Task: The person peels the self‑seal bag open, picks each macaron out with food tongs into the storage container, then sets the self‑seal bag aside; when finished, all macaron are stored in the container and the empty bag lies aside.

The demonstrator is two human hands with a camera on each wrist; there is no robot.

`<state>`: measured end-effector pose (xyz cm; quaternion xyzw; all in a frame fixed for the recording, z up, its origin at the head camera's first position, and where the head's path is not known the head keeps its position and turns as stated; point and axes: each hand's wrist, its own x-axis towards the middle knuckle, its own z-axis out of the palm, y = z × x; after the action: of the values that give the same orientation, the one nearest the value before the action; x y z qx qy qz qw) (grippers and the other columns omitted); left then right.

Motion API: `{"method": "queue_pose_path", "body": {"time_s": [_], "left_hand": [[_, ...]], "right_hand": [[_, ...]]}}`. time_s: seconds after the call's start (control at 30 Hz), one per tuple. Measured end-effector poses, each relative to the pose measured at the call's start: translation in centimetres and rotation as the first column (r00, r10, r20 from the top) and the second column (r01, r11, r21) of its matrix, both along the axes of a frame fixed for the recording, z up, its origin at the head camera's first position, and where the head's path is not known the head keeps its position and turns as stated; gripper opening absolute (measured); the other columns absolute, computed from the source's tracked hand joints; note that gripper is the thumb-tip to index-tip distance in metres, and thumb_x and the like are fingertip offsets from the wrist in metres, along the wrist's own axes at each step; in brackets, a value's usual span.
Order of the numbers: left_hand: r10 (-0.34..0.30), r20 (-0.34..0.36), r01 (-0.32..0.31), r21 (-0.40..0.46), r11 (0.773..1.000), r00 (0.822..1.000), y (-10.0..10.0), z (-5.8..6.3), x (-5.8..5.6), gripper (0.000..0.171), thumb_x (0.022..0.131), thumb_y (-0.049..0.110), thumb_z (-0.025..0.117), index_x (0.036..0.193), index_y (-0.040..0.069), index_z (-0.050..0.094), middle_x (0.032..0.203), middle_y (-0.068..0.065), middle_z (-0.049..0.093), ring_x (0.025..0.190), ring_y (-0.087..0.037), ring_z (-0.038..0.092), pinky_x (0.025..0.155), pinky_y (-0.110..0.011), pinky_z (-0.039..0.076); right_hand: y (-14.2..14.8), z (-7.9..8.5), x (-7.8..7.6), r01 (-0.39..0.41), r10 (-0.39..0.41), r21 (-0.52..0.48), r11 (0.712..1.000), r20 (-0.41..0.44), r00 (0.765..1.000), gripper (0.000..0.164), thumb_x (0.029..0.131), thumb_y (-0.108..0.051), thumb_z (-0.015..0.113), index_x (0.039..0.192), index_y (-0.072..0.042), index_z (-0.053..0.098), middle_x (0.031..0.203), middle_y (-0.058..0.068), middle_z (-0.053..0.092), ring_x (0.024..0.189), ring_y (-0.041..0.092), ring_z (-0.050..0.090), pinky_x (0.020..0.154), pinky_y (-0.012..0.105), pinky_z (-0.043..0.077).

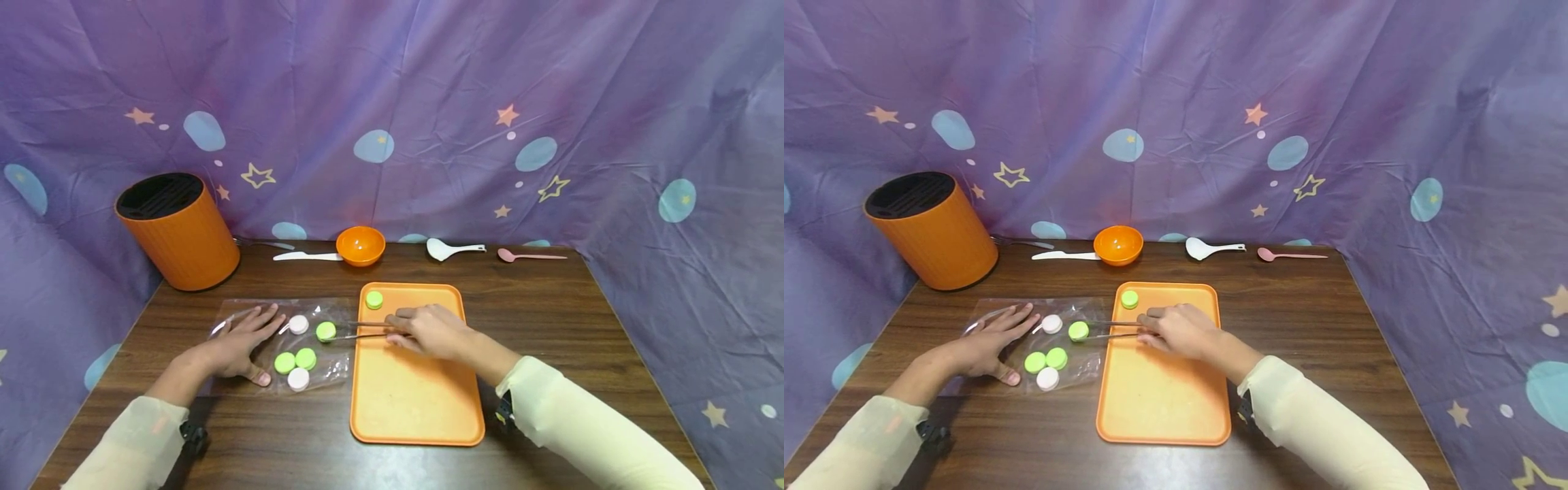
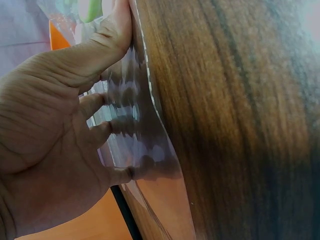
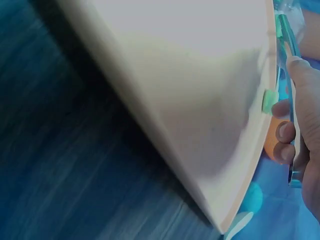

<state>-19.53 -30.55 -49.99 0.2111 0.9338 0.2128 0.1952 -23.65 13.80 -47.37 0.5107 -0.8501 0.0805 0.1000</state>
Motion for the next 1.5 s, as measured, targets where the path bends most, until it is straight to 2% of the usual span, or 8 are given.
{"method": "queue_pose_path", "body": {"time_s": [0.13, 0.37, 0.67, 0.9, 1.13, 1.33, 1.4, 1.5], "left_hand": [[0.017, 0.02, -0.017, -0.018, 1.0, 1.0, 0.0, -0.1, -0.2, 0.137, 0.069, 0.072, 0.088, 0.179, 0.025, 0.021, 0.189, -0.013, 0.002, 0.172, -0.052, -0.001, 0.124, -0.09, -0.001], [0.0, 0.024, 0.001, -0.012, 1.0, 1.0, 1.3, 2.5, 0.8, 0.132, 0.073, 0.058, 0.091, 0.177, 0.012, 0.024, 0.186, -0.024, 0.005, 0.168, -0.059, 0.001, 0.121, -0.092, -0.001], [0.001, 0.0, -0.001, -0.023, 1.0, 1.0, 0.1, -0.4, -0.2, 0.139, 0.067, 0.075, 0.087, 0.178, 0.018, 0.024, 0.187, -0.019, 0.007, 0.17, -0.055, 0.002, 0.123, -0.091, 0.004], [-0.002, -0.009, 0.001, -0.029, 1.0, 1.0, -0.1, -0.5, -0.2, 0.137, 0.068, 0.074, 0.087, 0.178, 0.018, 0.025, 0.187, -0.019, 0.008, 0.17, -0.055, 0.002, 0.122, -0.092, 0.004], [0.008, 0.022, -0.007, -0.035, 0.999, 1.0, 0.9, 1.2, 0.5, 0.134, 0.072, 0.065, 0.089, 0.177, 0.014, 0.025, 0.187, -0.02, 0.006, 0.17, -0.056, 0.001, 0.124, -0.09, 0.002], [0.004, 0.018, -0.004, -0.018, 1.0, 1.0, 0.5, 0.8, 0.3, 0.135, 0.071, 0.069, 0.087, 0.178, 0.018, 0.023, 0.188, -0.017, 0.005, 0.17, -0.055, 0.001, 0.123, -0.091, 0.002], [-0.003, 0.024, 0.003, -0.015, 1.0, 1.0, 0.7, 1.3, 0.5, 0.134, 0.072, 0.068, 0.087, 0.178, 0.017, 0.023, 0.187, -0.018, 0.005, 0.169, -0.057, 0.001, 0.121, -0.092, 0.002], [-0.002, 0.037, 0.003, -0.023, 1.0, 0.999, 1.5, 2.8, 1.0, 0.132, 0.074, 0.059, 0.091, 0.177, 0.011, 0.024, 0.186, -0.023, 0.006, 0.168, -0.059, 0.001, 0.122, -0.092, 0.003]], "right_hand": [[0.9, 0.3, 0.0, 0.019, -0.019, -0.01, 1.0, -0.028, 0.999, 0.03, 0.108, -0.037, 0.072, 0.124, -0.013, 0.08, 0.102, -0.004, 0.076, 0.07, 0.013, 0.072, 0.058, 0.035, 0.06], [2.9, 0.7, -0.2, 0.063, -0.066, -0.044, 0.997, -0.069, 0.995, 0.03, 0.105, -0.037, 0.076, 0.123, -0.013, 0.081, 0.097, -0.003, 0.074, 0.065, 0.013, 0.069, 0.056, 0.034, 0.058], [6.5, 0.9, -0.5, 0.165, -0.168, -0.045, 0.985, -0.082, 0.982, 0.032, 0.103, -0.038, 0.079, 0.122, -0.014, 0.081, 0.091, -0.003, 0.073, 0.058, 0.009, 0.058, 0.052, 0.034, 0.054], [9.1, 0.4, -0.7, 0.227, -0.231, -0.07, 0.971, -0.058, 0.971, 0.032, 0.102, -0.035, 0.08, 0.123, -0.01, 0.082, 0.101, 0.001, 0.08, 0.069, 0.016, 0.072, 0.062, 0.041, 0.062], [10.5, -0.3, -0.9, 0.245, -0.249, -0.098, 0.965, -0.028, 0.968, 0.03, 0.103, -0.034, 0.079, 0.121, -0.01, 0.082, 0.1, 0.003, 0.079, 0.076, 0.021, 0.075, 0.067, 0.047, 0.064], [10.6, -0.6, -1.1, 0.263, -0.266, -0.078, 0.962, -0.03, 0.964, 0.028, 0.104, -0.034, 0.079, 0.12, -0.011, 0.082, 0.095, 0.002, 0.076, 0.072, 0.02, 0.072, 0.063, 0.045, 0.062], [10.6, -0.7, -1.2, 0.27, -0.272, -0.069, 0.96, -0.026, 0.962, 0.027, 0.104, -0.034, 0.078, 0.119, -0.012, 0.082, 0.096, 0.002, 0.076, 0.072, 0.019, 0.071, 0.062, 0.045, 0.062], [10.7, -1.0, -1.4, 0.279, -0.281, -0.056, 0.959, -0.017, 0.96, 0.027, 0.104, -0.034, 0.078, 0.12, -0.012, 0.081, 0.095, 0.001, 0.075, 0.071, 0.018, 0.07, 0.061, 0.044, 0.061]]}}
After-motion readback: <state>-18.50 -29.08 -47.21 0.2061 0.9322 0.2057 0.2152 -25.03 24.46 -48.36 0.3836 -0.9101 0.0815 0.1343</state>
